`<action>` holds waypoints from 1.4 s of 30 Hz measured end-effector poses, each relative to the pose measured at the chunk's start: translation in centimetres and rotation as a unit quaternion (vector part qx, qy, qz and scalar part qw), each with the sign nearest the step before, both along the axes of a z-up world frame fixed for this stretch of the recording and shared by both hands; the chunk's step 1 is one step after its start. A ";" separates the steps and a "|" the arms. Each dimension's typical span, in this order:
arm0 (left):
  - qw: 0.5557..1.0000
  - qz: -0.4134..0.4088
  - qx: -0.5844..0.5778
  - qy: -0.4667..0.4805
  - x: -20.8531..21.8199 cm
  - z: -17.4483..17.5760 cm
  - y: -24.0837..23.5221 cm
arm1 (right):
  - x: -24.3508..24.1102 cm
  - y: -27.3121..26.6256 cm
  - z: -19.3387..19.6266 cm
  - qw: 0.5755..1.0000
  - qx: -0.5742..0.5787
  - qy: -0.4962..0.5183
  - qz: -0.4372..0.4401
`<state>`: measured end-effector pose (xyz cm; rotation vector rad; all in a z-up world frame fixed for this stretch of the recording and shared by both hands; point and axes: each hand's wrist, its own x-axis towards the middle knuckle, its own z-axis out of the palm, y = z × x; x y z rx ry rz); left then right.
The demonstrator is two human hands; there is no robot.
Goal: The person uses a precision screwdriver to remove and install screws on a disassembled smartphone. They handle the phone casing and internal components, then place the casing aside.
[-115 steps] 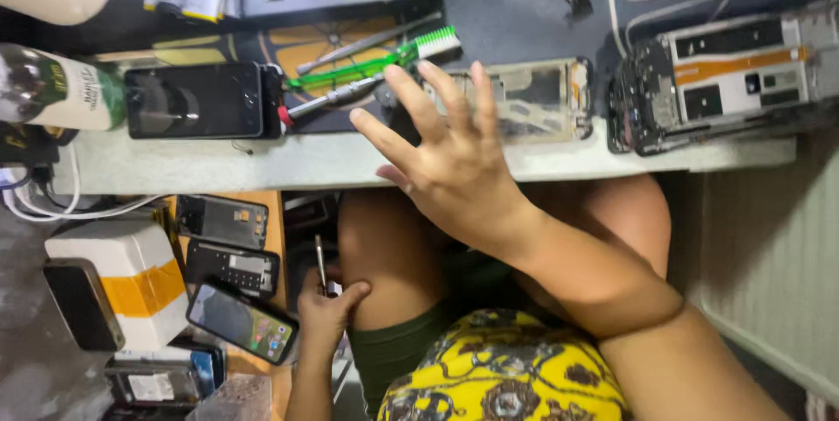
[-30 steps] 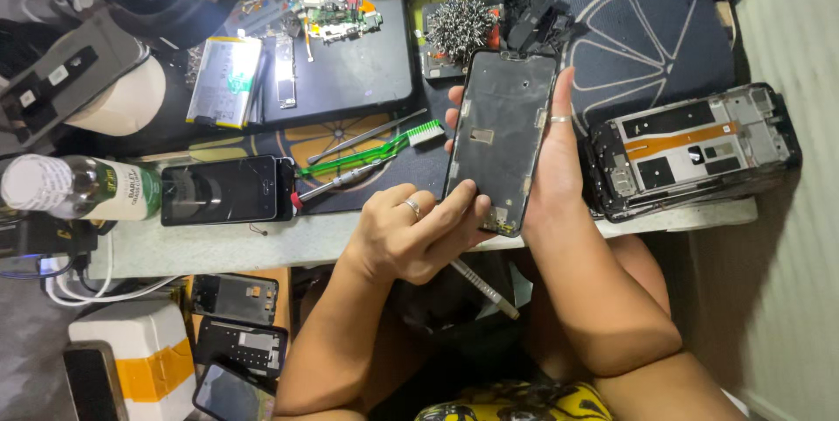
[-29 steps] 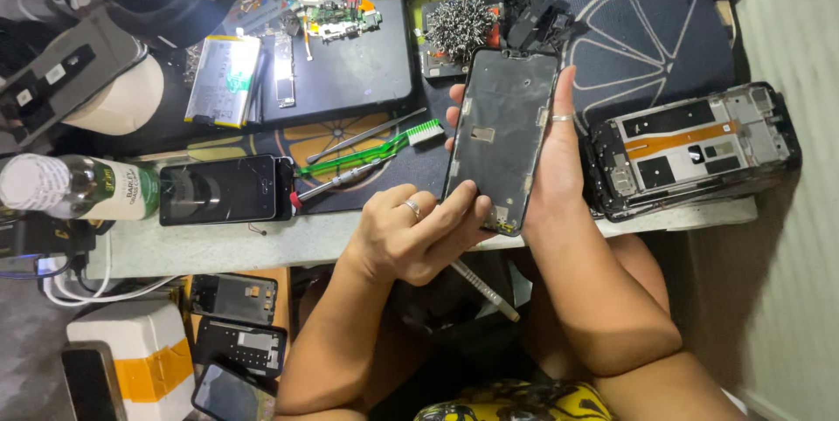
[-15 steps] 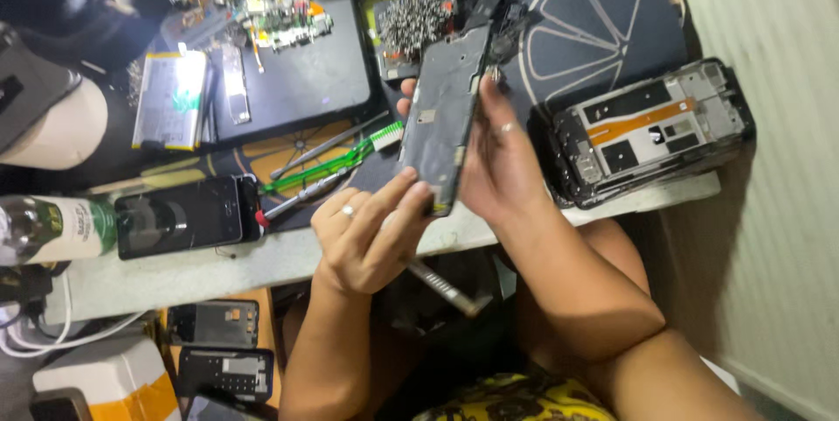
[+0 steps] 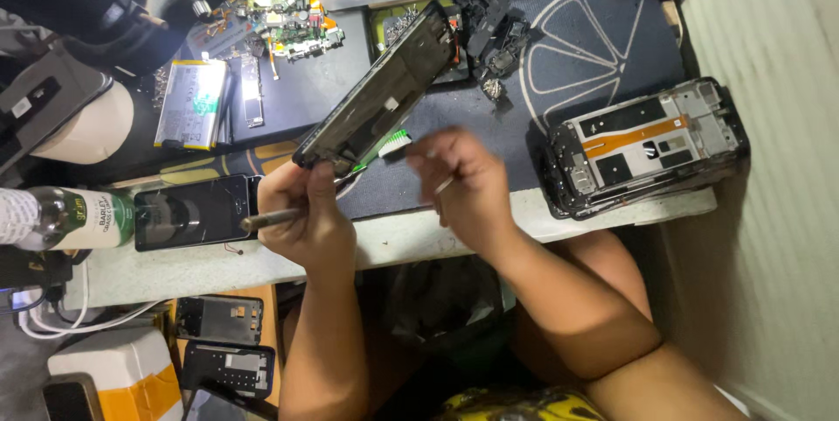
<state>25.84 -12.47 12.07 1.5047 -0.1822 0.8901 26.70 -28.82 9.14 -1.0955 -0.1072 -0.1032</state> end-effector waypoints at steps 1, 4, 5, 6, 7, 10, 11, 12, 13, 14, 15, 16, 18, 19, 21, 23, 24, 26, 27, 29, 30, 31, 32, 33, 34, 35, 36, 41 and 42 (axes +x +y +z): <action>1.000 -0.003 -0.006 0.005 0.1 0.0 0.0 | -0.5 -0.1 -0.1 0.992 -0.124 -0.024 -0.021; 0.999 -0.022 -0.038 0.019 0.6 -0.1 -0.1 | -1.2 -0.7 -0.2 0.922 -0.353 -0.130 -0.092; 0.998 -0.032 -0.056 0.024 0.6 -0.1 0.0 | -1.3 -0.7 0.0 0.898 -0.384 -0.179 -0.114; 0.996 -0.043 -0.073 0.028 0.5 -0.1 0.0 | -1.4 -0.8 0.4 0.873 -0.411 -0.224 -0.134; 0.997 -0.034 -0.061 0.034 0.5 -0.1 0.1 | -1.3 -0.7 0.9 0.863 -0.417 -0.258 -0.121; 0.998 -0.017 -0.033 0.046 1.0 0.0 0.0 | -1.3 -0.8 2.6 0.844 -0.412 -0.339 -0.048; 0.998 -0.014 -0.030 0.049 1.0 -0.1 0.0 | -1.6 -0.9 3.1 0.847 -0.404 -0.343 -0.043; 0.998 -0.011 -0.027 0.052 1.0 -0.2 -0.1 | -1.7 -0.9 3.6 0.850 -0.395 -0.345 -0.046; 0.998 -0.021 -0.034 0.052 0.8 -0.3 0.0 | -1.9 -0.9 4.0 0.855 -0.391 -0.332 -0.076; 0.997 -0.029 -0.040 0.052 0.6 -0.4 0.1 | -1.9 -0.9 4.3 0.859 -0.388 -0.316 -0.109; 0.997 -0.039 -0.045 0.044 0.9 -0.4 0.2 | -1.4 -0.7 4.7 0.856 -0.386 -0.311 -0.144; 0.999 -0.032 -0.029 0.034 1.1 -0.5 0.2 | -0.8 -0.6 4.9 0.860 -0.369 -0.316 -0.155; 1.000 -0.020 0.001 0.020 1.3 -0.8 0.0 | 0.1 -0.5 5.2 0.866 -0.340 -0.320 -0.178; 1.000 -0.012 -0.005 0.009 1.1 -1.0 0.1 | -0.1 -0.4 5.2 0.872 -0.326 -0.314 -0.185; 1.000 0.002 -0.016 -0.020 0.6 -1.3 0.3 | -0.8 -0.1 5.1 0.880 -0.298 -0.308 -0.203; 0.999 0.016 -0.016 -0.043 -0.4 -0.6 0.9 | -0.9 0.0 5.7 0.864 -0.308 -0.325 -0.229; 0.998 0.022 -0.016 -0.058 -1.0 0.0 1.3 | -0.7 0.0 6.1 0.855 -0.311 -0.337 -0.243; 0.977 0.145 0.121 -0.100 -3.7 1.9 2.8 | -0.3 0.3 7.0 0.856 -0.297 -0.317 -0.279; 0.966 0.179 0.160 -0.098 -6.2 3.0 3.5 | -0.5 0.2 7.4 0.861 -0.292 -0.300 -0.290; 0.979 0.123 0.156 -0.033 -10.4 5.2 4.9 | -0.8 0.3 8.3 0.879 -0.298 -0.255 -0.270; 0.981 0.091 0.172 0.002 -11.9 6.2 5.6 | -1.1 0.5 8.8 0.892 -0.284 -0.239 -0.256; 0.974 0.046 0.221 0.036 -13.0 7.0 5.7 | -0.8 0.6 9.6 0.902 -0.269 -0.229 -0.247; 0.961 0.002 0.268 0.070 -14.1 7.8 5.8 | -0.7 0.7 10.3 0.915 -0.237 -0.227 -0.234; 0.942 -0.042 0.315 0.106 -14.7 8.0 5.9 | -0.6 0.7 10.9 0.928 -0.206 -0.222 -0.218; 0.916 -0.083 0.348 0.183 -14.6 7.5 5.9 | -0.5 0.7 11.2 0.927 -0.210 -0.225 -0.213; 0.878 -0.126 0.377 0.267 -15.0 6.7 5.9 | -0.6 0.6 11.4 0.929 -0.214 -0.220 -0.205; 0.873 -0.133 0.380 0.274 -15.0 4.8 5.6 | -0.9 0.6 11.5 0.931 -0.218 -0.215 -0.197; 0.700 -0.127 0.591 0.379 -13.1 -12.3 1.2 | -0.8 0.5 9.0 0.933 -0.236 -0.215 -0.165; 0.639 -0.151 0.639 0.401 -12.5 -16.2 0.3 | -0.9 0.4 8.2 0.933 -0.237 -0.217 -0.163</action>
